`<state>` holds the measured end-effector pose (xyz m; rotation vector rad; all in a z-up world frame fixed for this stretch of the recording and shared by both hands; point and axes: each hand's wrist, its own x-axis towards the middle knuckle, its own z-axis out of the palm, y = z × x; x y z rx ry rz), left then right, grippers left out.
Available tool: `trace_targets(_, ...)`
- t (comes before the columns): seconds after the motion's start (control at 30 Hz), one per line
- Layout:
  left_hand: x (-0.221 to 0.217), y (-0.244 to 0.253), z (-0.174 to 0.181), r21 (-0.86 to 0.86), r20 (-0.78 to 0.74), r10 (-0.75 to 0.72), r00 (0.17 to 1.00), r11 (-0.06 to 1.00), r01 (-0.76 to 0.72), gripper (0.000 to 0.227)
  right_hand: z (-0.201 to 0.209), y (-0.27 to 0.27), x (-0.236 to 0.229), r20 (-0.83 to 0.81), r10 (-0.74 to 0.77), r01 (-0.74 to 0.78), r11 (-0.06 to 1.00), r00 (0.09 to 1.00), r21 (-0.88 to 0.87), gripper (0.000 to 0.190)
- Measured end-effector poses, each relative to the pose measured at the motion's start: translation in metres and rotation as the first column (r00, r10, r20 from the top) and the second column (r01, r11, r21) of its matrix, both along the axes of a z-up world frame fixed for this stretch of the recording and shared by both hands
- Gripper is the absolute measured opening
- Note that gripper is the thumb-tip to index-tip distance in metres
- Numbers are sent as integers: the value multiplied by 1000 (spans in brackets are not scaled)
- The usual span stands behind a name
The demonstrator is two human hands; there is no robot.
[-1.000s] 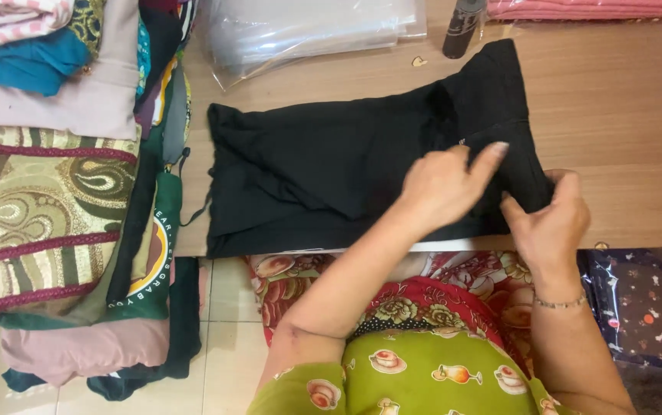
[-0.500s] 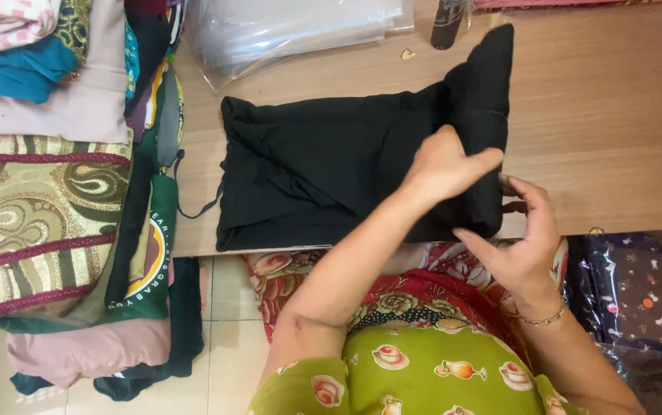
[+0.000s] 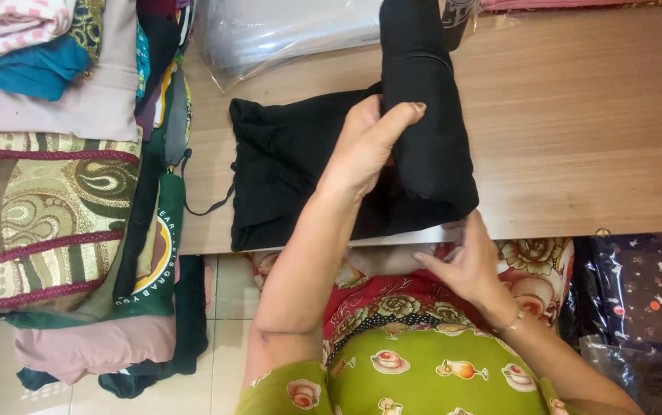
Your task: A person folds a black garment, cleans it thoroughly with a lint roller, and then packages it into a clear plastic bag.
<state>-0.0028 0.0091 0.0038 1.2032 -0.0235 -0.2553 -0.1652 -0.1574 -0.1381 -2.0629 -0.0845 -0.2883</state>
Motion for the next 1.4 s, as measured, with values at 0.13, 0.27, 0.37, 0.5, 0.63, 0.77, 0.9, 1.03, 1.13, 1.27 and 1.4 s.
trace_targets(0.13, -14, 10, 18, -71, 10, 5, 1000, 997, -5, 29, 12, 27, 15, 116, -110, 107, 994, 987, 32, 101)
trace_targets(0.27, -18, 18, 24, -126, -2, 22, 1000, 992, -23, 29, -1, 43, 31, 275, -161, 150, 987, 948, 60, 97)
trace_targets(0.37, -15, 22, 14, -166, -5, 47, 999, 985, -47, 23, 31, 58, 37, 158, -200, 185, 977, 967, 101, 87)
trace_targets(0.5, -21, 27, 14, -169, -3, 72, 997, 983, -72, 27, 29, 59, 51, 137, -297, 293, 955, 945, 46, 58)
trace_targets(0.63, -20, 33, -20, -243, 65, 85, 994, 968, -67, 25, -11, 35, 61, 197, -309, 291, 950, 930, 117, 39)
trace_targets(0.77, -27, 26, -81, -294, 101, 110, 989, 953, -76, 25, -57, -9, 63, -128, -159, 198, 598, 979, 776, 45)
trace_targets(0.9, -49, 28, -90, -309, 90, 104, 991, 948, -71, 26, -40, -24, 51, -104, -238, 239, 661, 966, 712, 38)
trace_targets(1.03, -59, 56, -92, -170, 240, 109, 965, 983, -69, 38, -37, -43, 48, 227, -324, 328, 945, 918, 20, 49)
trace_targets(1.13, -68, 87, -109, -92, 238, 162, 958, 985, -144, 40, -24, -38, 45, 258, -296, 346, 922, 920, -176, 39)
trace_targets(1.27, -86, 134, -156, -77, -18, 292, 956, 953, -292, 29, -31, -36, 36, 284, -213, 333, 804, 935, -492, 33)
trace_targets(1.4, -105, 132, -169, -71, -137, 353, 926, 929, -364, 29, -26, -30, 40, 281, -207, 323, 820, 937, -473, 32)
